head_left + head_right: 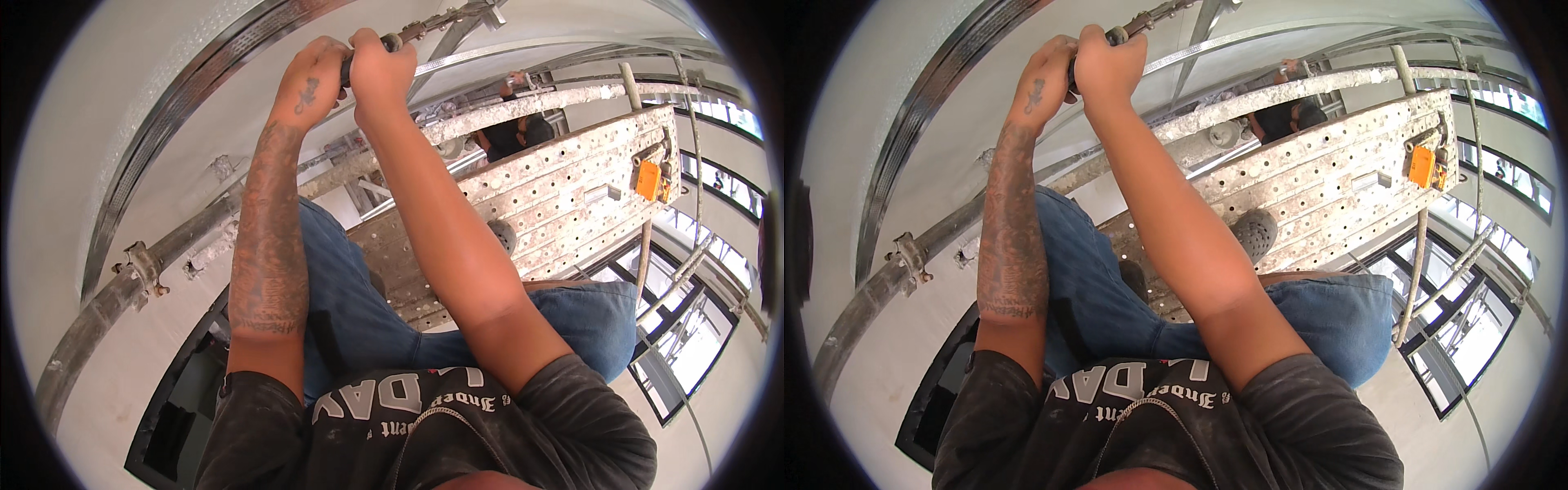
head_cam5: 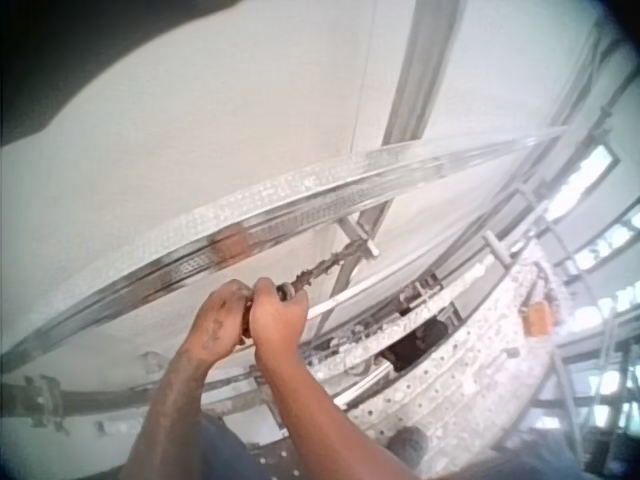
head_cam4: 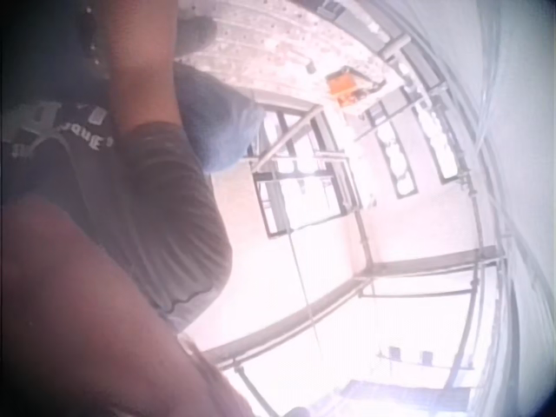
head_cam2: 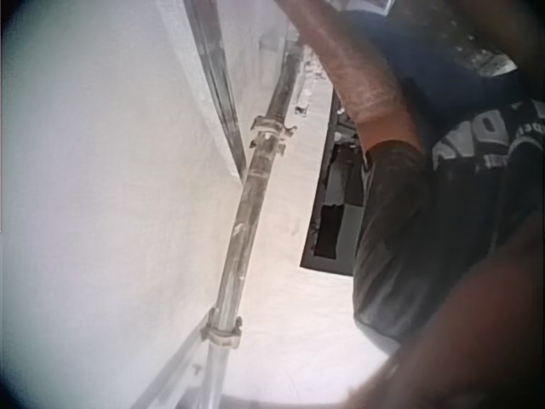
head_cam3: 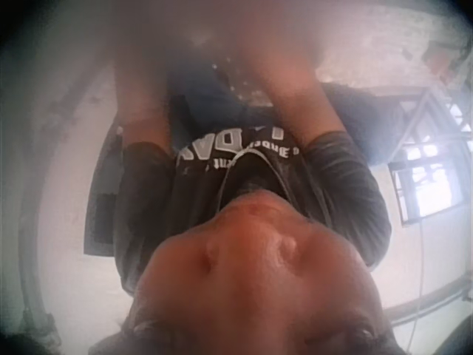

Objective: The person secures metal conduit to a ceiling structure using pliers and a cordless drill. They repeatedly clamp conduit sections to brackets and then drive screws into the perforated metal framework to fasten the assembly.

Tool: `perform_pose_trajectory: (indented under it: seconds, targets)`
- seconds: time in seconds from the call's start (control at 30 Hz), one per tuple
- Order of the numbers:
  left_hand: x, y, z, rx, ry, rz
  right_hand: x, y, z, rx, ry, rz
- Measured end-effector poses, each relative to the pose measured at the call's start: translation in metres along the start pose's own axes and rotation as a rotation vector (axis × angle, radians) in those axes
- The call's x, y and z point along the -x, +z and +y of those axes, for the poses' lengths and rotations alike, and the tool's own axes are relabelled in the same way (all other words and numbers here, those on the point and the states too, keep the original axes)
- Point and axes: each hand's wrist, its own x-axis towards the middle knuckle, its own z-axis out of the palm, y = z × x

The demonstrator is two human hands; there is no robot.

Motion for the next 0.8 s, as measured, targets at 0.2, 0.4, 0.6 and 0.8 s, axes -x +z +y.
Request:
perform_pose_trajectory:
  seconds: [0.2,0.4,0.6,0.8]
  targets:
    - [0.006,-0.003,-0.001,0.059,-0.074,-0.09,-0.003,-0.002,0.016,0.036,0.019,-0.02]
    - [0.0,-0.001,-0.008,0.023,-0.125,-0.122,-0.004,-0.005,0.022,0.046,0.102,0.014]
    - [-0.004,0.001,-0.015,-0.034,-0.082,-0.103,-0.006,-0.009,0.014,0.009,0.146,0.009]
    - [-0.008,0.003,-0.021,-0.046,0.022,-0.076,-0.006,-0.009,0.009,-0.055,0.159,0.0]
